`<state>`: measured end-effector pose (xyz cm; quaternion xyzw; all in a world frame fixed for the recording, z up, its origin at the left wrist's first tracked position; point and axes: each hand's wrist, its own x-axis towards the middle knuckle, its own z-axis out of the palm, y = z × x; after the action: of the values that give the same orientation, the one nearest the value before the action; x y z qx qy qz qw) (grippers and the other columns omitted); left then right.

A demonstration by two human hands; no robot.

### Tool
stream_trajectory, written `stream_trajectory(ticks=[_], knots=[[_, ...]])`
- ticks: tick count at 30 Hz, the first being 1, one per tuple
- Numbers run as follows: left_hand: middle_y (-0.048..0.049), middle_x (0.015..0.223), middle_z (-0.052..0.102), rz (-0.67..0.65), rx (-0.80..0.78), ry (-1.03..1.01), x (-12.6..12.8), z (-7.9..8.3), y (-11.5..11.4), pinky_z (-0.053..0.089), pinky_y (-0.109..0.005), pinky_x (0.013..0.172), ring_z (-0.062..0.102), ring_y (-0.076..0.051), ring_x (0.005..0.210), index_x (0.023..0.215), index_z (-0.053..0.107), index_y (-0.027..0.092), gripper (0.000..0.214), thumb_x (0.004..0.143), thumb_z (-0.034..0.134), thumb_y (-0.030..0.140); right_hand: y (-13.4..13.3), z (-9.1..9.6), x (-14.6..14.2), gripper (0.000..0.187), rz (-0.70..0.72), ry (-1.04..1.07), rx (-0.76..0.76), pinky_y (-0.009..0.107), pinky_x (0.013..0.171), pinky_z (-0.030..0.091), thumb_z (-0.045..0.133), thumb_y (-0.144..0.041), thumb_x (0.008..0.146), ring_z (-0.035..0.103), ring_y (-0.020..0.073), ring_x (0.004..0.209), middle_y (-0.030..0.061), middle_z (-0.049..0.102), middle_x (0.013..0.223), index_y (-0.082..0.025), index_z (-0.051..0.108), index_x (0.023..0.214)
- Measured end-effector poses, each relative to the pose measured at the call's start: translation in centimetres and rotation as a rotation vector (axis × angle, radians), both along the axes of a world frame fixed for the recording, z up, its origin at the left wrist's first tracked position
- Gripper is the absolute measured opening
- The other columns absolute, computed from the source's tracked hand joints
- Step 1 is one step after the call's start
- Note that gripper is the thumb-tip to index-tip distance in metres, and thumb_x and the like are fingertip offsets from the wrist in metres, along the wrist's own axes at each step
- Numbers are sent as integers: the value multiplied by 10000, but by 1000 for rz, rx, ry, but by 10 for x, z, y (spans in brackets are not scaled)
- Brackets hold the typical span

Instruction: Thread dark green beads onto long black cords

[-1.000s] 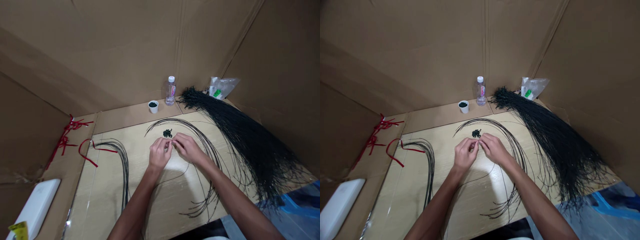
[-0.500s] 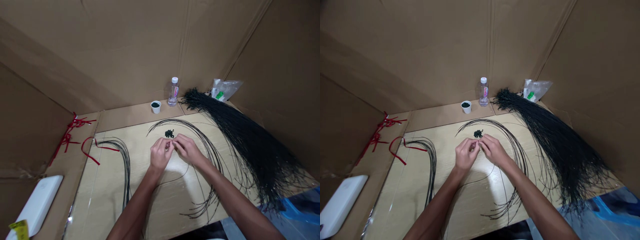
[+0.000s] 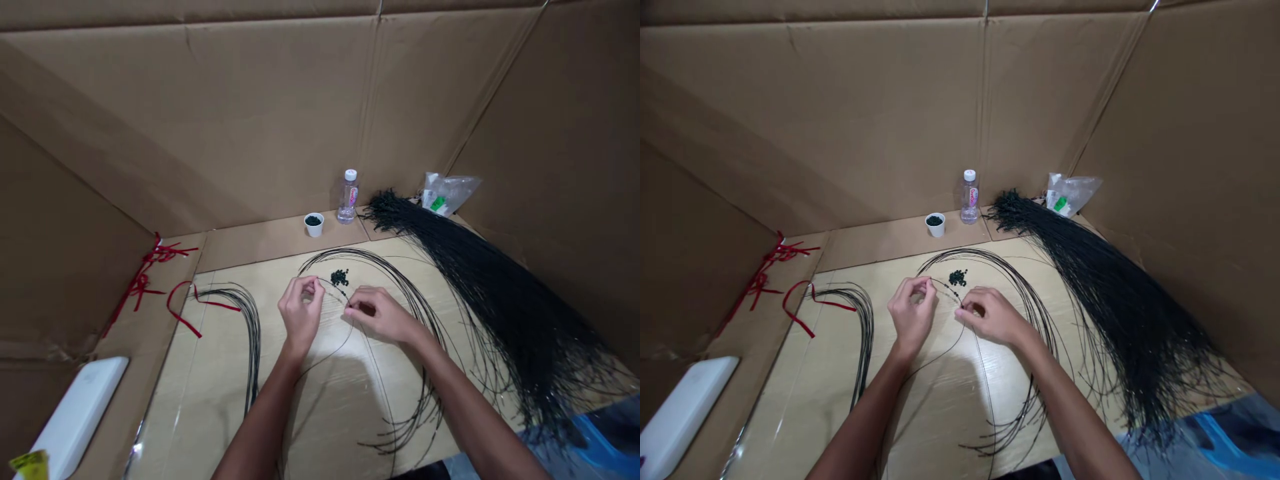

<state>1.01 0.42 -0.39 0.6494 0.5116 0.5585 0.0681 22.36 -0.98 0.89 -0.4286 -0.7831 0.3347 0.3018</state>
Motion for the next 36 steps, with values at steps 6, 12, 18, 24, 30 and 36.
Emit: stream_trajectory(ticks=[6,12,18,24,30,36], knots=[[-21,849,730,26,-13,-7,-6,0,4,548,-276,708,673,-150,700,967,732,201,71,959,671,167,-6,0,-11,421,75,13,-41,289,688,376,620,-282,1070,550,151,678,-14,577,694,-190,568,663],[-29,848,729,0,-37,32,-9,-1,5,535,-287,726,667,-159,715,964,735,192,70,962,667,174,-9,3,-15,440,152,97,-80,302,735,420,573,-334,1104,602,174,721,7,620,724,-192,618,690],[-38,865,732,3,-69,-32,-10,0,8,541,-295,736,668,-159,737,960,750,187,89,974,665,208,-8,5,-17,463,109,126,-82,312,730,432,571,-415,1103,606,183,723,15,632,720,-194,663,706],[-98,1095,737,-296,-390,-480,-7,3,10,600,-304,717,688,-172,827,1221,731,180,325,961,730,376,-4,6,-15,431,-3,255,-118,312,754,454,600,-451,1083,644,196,775,37,700,776,-189,744,773],[-91,987,740,-725,-685,-526,-2,4,5,563,-276,670,677,-167,774,1029,798,163,319,868,848,433,-2,0,-15,454,-39,391,-245,305,734,473,674,-517,1021,639,195,744,47,726,750,-171,775,744],[-93,931,743,-792,-773,-560,-5,4,4,531,-262,637,670,-165,753,893,802,145,307,800,911,417,-2,-6,-14,452,-35,383,-352,302,700,471,707,-524,978,611,188,700,45,721,707,-165,795,718]])
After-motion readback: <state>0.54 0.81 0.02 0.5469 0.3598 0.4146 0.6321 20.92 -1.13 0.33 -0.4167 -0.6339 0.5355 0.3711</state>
